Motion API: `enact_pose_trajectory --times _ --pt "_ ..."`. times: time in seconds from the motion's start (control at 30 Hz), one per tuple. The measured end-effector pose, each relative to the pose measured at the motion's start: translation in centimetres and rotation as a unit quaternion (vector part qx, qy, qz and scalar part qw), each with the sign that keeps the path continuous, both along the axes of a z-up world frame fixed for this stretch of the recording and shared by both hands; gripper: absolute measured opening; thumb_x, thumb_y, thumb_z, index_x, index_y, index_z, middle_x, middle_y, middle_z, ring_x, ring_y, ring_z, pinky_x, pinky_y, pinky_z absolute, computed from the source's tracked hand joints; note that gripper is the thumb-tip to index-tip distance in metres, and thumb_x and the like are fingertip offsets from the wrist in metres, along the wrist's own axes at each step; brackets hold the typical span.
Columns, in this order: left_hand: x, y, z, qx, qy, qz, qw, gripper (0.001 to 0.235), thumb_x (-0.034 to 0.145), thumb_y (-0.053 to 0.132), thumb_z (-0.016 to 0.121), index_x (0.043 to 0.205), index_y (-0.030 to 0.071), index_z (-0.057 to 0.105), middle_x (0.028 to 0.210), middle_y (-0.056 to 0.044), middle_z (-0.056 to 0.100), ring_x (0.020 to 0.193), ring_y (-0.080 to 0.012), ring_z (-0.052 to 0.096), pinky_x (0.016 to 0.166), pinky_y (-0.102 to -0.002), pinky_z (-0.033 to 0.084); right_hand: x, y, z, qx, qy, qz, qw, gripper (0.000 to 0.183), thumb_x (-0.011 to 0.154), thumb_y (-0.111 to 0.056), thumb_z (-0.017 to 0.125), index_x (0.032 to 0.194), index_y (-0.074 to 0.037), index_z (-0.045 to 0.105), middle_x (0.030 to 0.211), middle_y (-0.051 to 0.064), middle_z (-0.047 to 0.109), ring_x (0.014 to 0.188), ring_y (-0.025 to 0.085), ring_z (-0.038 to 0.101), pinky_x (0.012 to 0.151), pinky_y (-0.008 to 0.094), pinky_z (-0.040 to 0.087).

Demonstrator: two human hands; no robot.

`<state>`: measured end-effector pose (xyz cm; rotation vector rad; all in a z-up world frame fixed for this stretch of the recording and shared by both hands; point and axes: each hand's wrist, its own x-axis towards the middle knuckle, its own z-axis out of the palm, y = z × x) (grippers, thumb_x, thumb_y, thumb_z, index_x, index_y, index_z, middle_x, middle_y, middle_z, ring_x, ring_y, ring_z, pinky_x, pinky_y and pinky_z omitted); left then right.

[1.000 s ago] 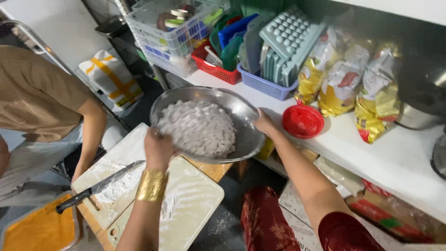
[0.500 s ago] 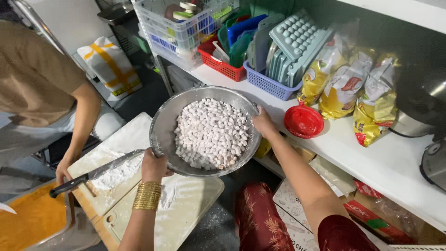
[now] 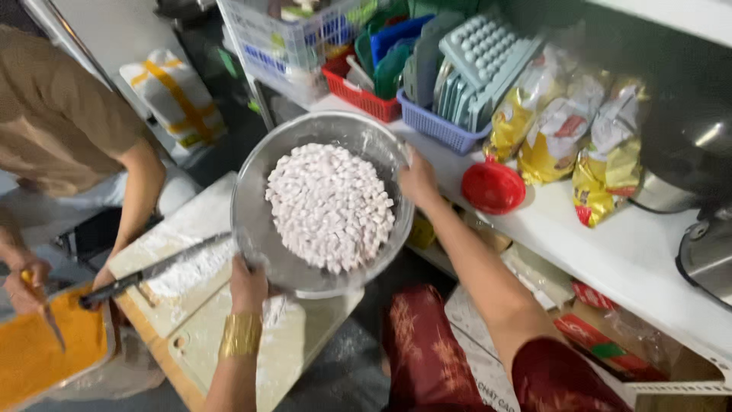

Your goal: The person prepares food by using a knife to move white pieces across a flour-dusted cutting board and then transfers them into a large metal bowl, while another person nearby cuts a separate orange substance in a plastic bin.

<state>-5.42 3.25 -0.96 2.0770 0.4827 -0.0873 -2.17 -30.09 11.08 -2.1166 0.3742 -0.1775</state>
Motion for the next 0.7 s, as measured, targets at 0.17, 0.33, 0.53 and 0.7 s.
enact_pose_trajectory --times 0.17,0.33,0.53,0.7 --pt "-1.9 -1.9 3.5 0.049 -0.013 -0.047 0.998 0.051 0.096 0.022 0.052 0.140 0.000 0.042 0.130 -0.036 0.056 0.120 -0.0539 0.055 0.099 -0.064 0.049 0.8 -1.5 -2.0 0.022 0.056 -0.026 0.998 0.057 0.099 -0.012 0.044 0.156 -0.010 0.037 0.157 0.022 0.037 0.146 0.038 0.033 0.115 0.056 0.035" --pt "-0.6 -2.7 4.5 -0.140 -0.011 0.009 0.990 0.047 0.097 0.013 0.047 0.142 0.006 0.033 0.118 -0.039 0.051 0.062 -0.0570 0.063 0.050 -0.058 0.062 2.4 -4.2 -6.7 0.063 0.053 -0.017 0.996 0.062 0.099 -0.017 0.049 0.158 -0.007 0.032 0.159 0.025 0.033 0.147 0.042 0.030 0.116 0.060 0.030" --pt "-2.8 -4.9 6.8 0.040 -0.021 -0.040 0.998 0.052 0.095 0.025 0.048 0.142 0.005 0.039 0.131 -0.034 0.057 0.123 -0.0499 0.054 0.106 -0.060 0.046 -1.4 -1.8 -7.1 0.193 0.020 -0.058 0.979 0.073 0.093 -0.022 0.061 0.157 -0.003 0.031 0.157 0.030 0.032 0.146 0.046 0.029 0.117 0.061 0.028" --pt "-5.3 -9.3 9.7 -0.067 0.056 0.049 0.995 0.060 0.101 0.038 0.045 0.154 0.018 0.024 0.125 -0.033 0.061 0.113 -0.0490 0.062 0.098 -0.062 0.051 -1.6 -1.1 -6.9 0.234 0.028 -0.155 0.959 0.073 0.095 -0.036 0.064 0.157 -0.015 0.033 0.161 0.018 0.031 0.148 0.035 0.030 0.118 0.052 0.030"
